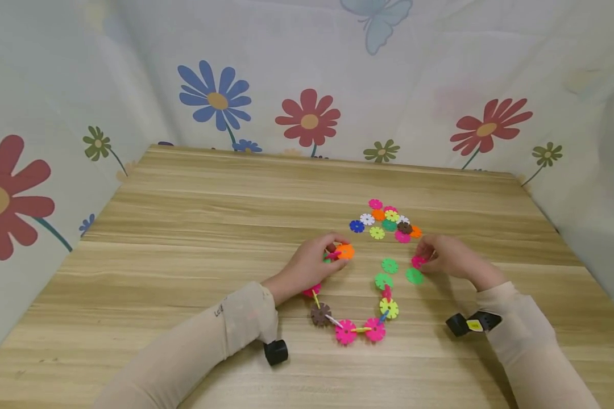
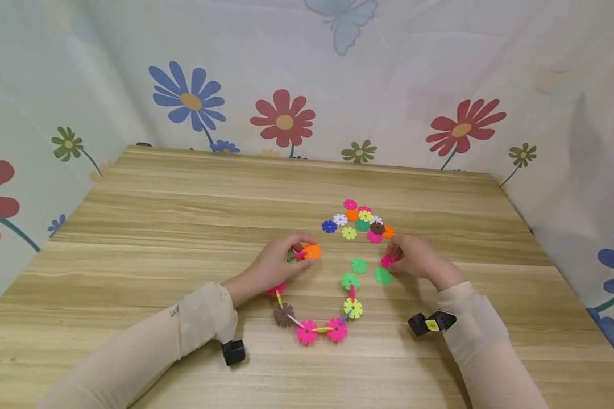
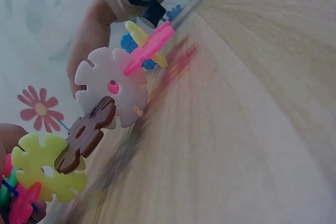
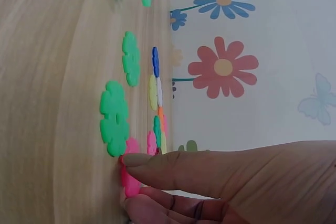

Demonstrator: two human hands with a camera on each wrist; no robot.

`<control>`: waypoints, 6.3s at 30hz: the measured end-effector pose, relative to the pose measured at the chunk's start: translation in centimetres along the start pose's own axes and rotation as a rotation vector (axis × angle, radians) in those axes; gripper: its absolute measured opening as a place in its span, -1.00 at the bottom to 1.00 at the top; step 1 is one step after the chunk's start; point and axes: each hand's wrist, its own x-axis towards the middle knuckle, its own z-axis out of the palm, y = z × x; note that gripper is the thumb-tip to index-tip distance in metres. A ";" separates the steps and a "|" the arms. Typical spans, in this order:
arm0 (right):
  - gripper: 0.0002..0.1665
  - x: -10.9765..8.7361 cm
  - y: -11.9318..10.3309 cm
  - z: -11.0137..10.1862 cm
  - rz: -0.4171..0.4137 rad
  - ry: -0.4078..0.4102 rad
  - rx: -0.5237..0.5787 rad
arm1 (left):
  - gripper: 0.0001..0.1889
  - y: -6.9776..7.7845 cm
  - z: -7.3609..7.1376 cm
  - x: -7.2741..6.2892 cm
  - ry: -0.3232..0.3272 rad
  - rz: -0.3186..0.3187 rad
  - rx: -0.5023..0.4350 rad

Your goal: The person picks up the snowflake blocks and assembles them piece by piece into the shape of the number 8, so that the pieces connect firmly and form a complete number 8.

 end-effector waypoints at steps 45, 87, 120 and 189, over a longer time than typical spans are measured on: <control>-0.87 1.2 -7.6 3.7 -0.281 0.372 0.037 | -0.61 -0.1 -0.1 -0.2 0.005 0.007 -0.001; -0.87 2.2 -9.2 6.0 -0.288 0.412 0.124 | -0.65 0.1 -0.3 0.0 0.008 -0.053 -0.159; -0.88 2.8 -3.2 1.5 -0.090 0.204 0.031 | -0.76 0.3 -0.4 0.1 0.032 -0.079 -0.198; -0.81 3.5 -5.4 2.2 -0.082 0.134 0.481 | -0.80 0.5 -0.1 -0.3 0.057 -0.069 -0.133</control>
